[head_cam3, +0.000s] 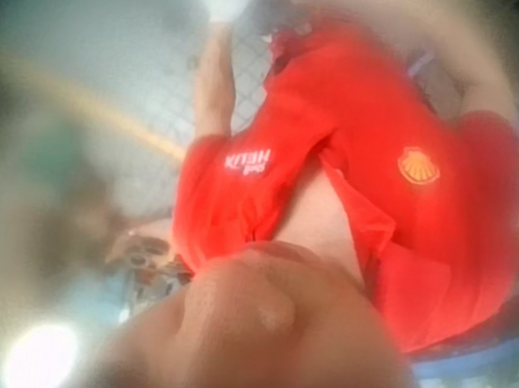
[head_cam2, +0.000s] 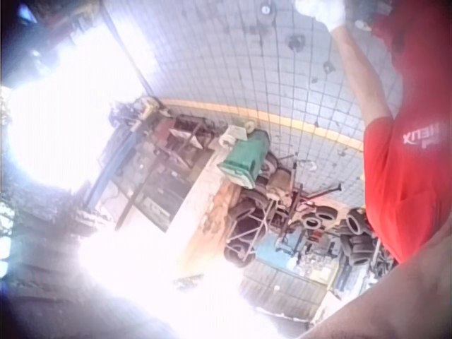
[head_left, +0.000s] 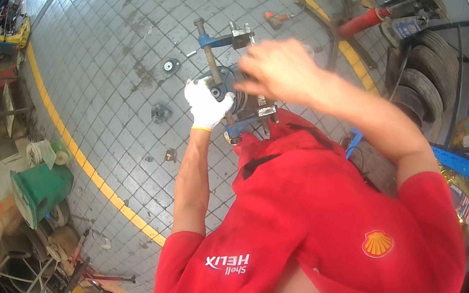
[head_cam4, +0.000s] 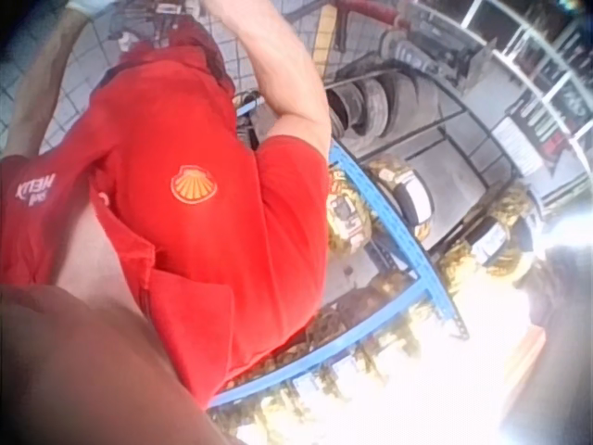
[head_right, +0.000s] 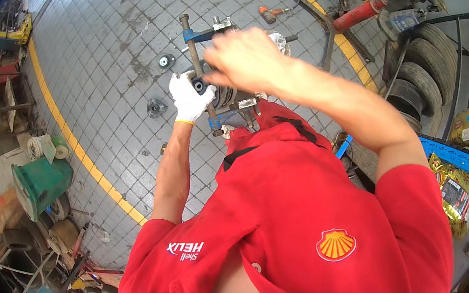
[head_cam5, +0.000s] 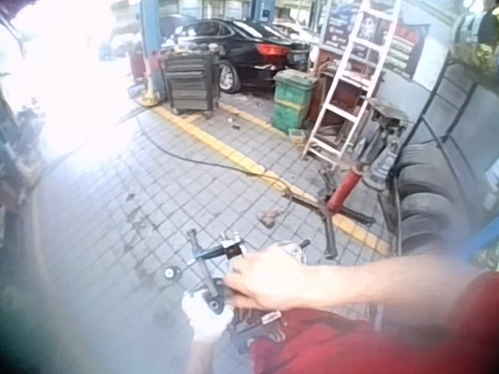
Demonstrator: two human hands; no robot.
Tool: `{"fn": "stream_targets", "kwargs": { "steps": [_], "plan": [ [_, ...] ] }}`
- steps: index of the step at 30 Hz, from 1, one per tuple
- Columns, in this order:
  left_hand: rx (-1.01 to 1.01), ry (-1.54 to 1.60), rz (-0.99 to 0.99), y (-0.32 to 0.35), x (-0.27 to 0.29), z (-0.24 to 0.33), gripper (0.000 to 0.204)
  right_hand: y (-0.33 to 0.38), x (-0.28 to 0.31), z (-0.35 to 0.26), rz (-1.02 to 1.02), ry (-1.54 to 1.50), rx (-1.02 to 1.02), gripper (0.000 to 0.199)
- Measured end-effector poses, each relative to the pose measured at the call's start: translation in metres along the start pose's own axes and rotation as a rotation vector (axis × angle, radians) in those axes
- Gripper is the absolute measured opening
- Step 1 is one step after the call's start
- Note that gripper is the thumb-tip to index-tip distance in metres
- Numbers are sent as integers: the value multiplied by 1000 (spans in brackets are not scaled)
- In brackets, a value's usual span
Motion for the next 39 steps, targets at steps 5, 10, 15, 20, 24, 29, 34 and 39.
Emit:
{"fn": "stream_targets", "kwargs": {
  "steps": [5,10,15,20,24,29,34,39],
  "plan": [
    [65,1,-52,-1,-2,-6,84,-49,-21,104,-8,-57,-456,36],
    [-5,13,-10,2,-5,-10,85,44,-14,204,11,-319,-816,50],
    [-48,3,46,0,-6,-17,83,167,1,118,163,-451,-995,50],
    [-86,39,86,-6,-10,-20,59,184,16,17,39,-191,-765,66],
    [-105,110,192,-10,-15,-23,31,174,26,10,-173,-217,-643,78],
    [-37,141,210,-11,-20,-29,29,165,21,-7,-380,-425,-469,83],
    [-10,38,136,-6,-13,-22,40,174,9,19,-64,-511,-771,75],
    [-27,45,93,-11,-7,-15,52,154,19,122,41,-355,-600,49]
  ]
}}
Point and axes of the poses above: each hand's wrist, its own y-axis away from the middle knuckle, its own x-axis out of the back of the hand, z = x × y, the point moved 3 cm from there along -y, towards the middle knuckle, and after that the axes turned 2 degrees about x, right-handed, at the moved point
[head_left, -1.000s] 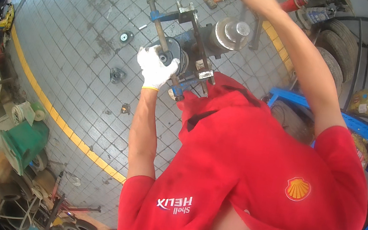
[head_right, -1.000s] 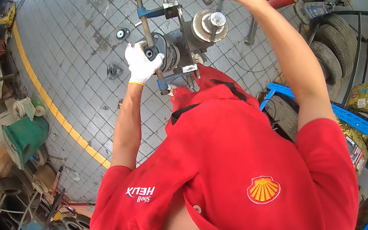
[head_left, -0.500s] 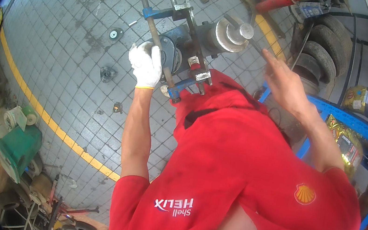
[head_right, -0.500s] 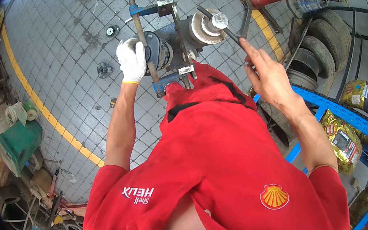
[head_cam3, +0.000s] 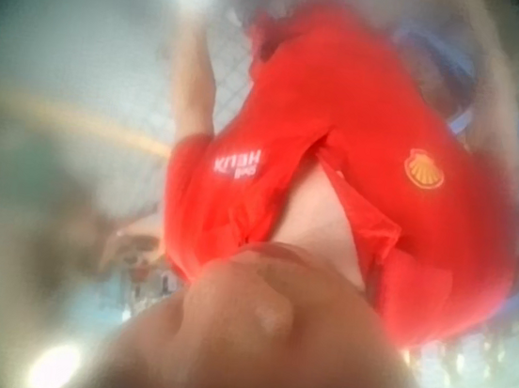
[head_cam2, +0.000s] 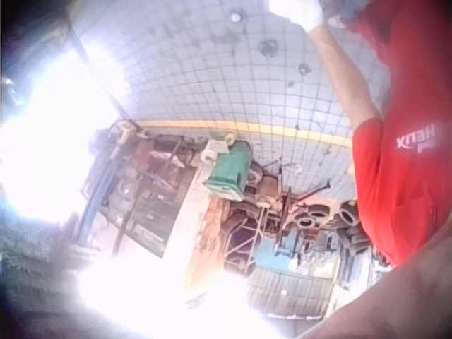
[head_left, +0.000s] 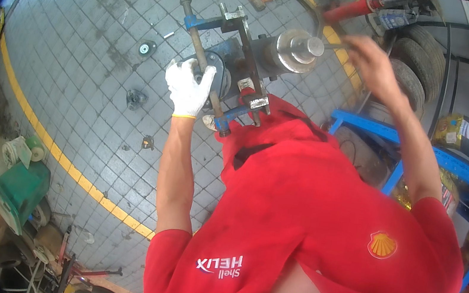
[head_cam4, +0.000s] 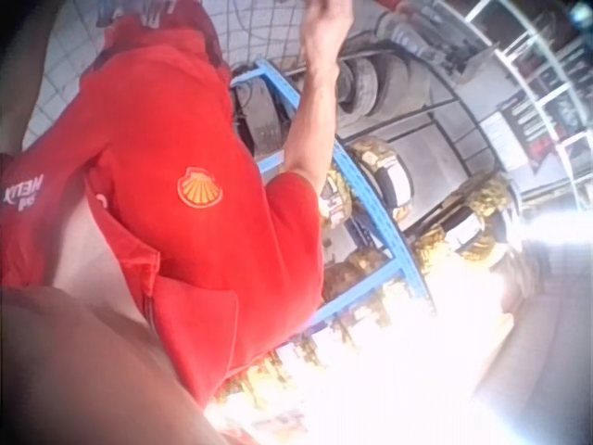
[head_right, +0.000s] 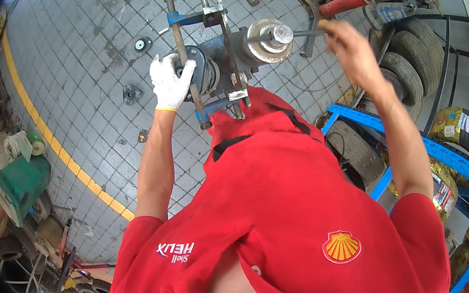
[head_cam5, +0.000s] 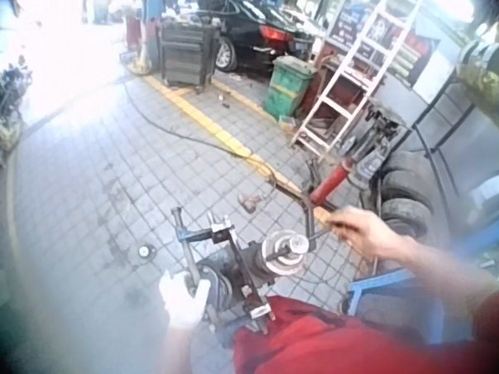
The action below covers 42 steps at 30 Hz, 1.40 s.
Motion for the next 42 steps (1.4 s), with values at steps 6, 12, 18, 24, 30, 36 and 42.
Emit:
{"fn": "stream_targets", "kwargs": {
  "steps": [6,12,18,24,30,36,42],
  "plan": [
    [-71,-6,96,0,-6,-3,50,-124,0,-54,0,-102,-92,48],
    [-9,-30,97,4,-10,-9,51,-117,-27,-124,217,415,210,55],
    [42,-27,25,3,-13,-12,53,-103,-13,-67,14,450,-264,64],
    [65,-19,32,4,-10,-8,52,-119,-64,-136,-160,304,102,55],
    [34,-24,50,4,-7,-5,50,-12,-57,-166,-455,259,265,58],
    [17,-3,89,0,-5,-3,48,19,-11,-144,-599,35,4,45],
    [-17,6,146,0,-1,1,45,51,-26,-119,-396,149,-23,30]
  ]
}}
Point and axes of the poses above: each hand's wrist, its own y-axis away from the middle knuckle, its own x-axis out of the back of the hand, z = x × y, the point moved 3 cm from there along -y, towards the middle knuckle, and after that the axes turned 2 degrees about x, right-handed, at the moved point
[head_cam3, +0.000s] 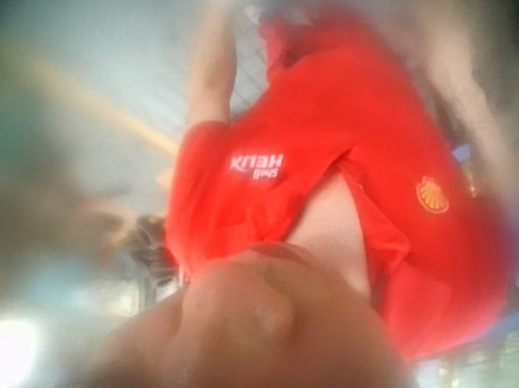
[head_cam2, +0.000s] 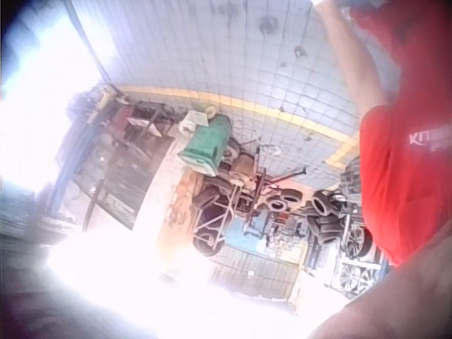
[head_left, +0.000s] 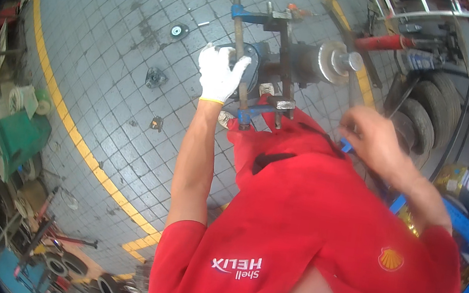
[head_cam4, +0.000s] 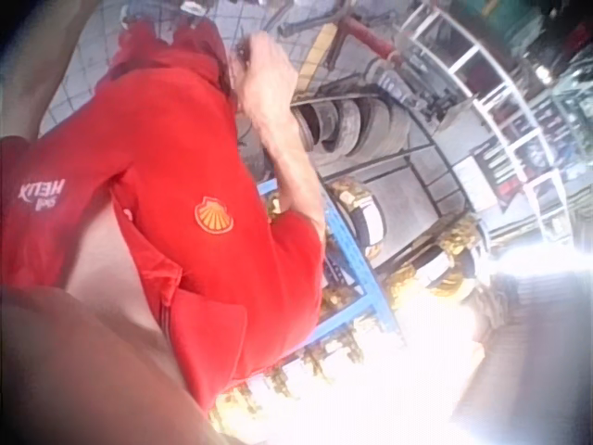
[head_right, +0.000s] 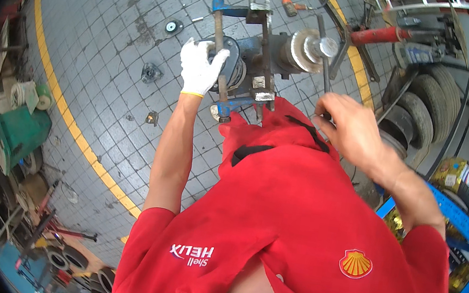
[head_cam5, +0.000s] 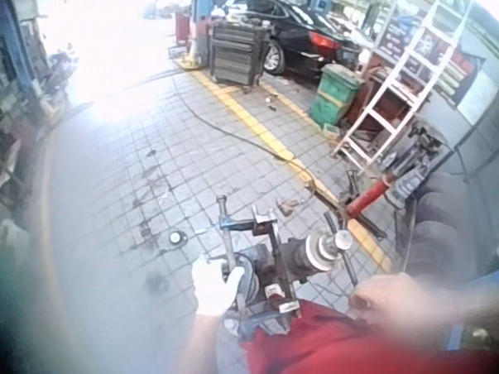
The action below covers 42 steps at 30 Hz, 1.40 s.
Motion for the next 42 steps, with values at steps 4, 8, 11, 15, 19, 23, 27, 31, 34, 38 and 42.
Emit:
{"fn": "stream_targets", "kwargs": {
  "steps": [4,8,11,15,19,23,27,31,34,38,42],
  "plan": [
    [-6,25,23,-1,2,-3,43,14,-17,50,263,-9,23,53],
    [86,71,-66,-2,-3,-5,47,-17,9,122,339,17,-160,43],
    [24,47,66,-2,1,-2,42,-78,43,156,300,-197,-262,43],
    [50,41,62,-2,4,-4,41,-171,79,128,260,-127,-176,47],
    [95,62,-17,1,3,-6,41,-231,86,30,-6,26,287,65],
    [152,63,-100,4,1,-7,50,-234,84,-32,-257,172,415,73],
    [167,74,-149,2,-1,-8,54,-197,71,-52,-88,-301,215,59],
    [55,2,32,-2,5,-3,45,-147,9,-71,17,-117,272,60],
    [81,17,-38,-2,5,-3,45,-98,-39,-65,92,283,562,65],
    [44,-17,42,0,9,-3,46,-34,-42,15,275,353,703,68],
    [41,24,-21,-3,-3,-3,45,-9,-26,116,637,266,280,73]
  ]
}}
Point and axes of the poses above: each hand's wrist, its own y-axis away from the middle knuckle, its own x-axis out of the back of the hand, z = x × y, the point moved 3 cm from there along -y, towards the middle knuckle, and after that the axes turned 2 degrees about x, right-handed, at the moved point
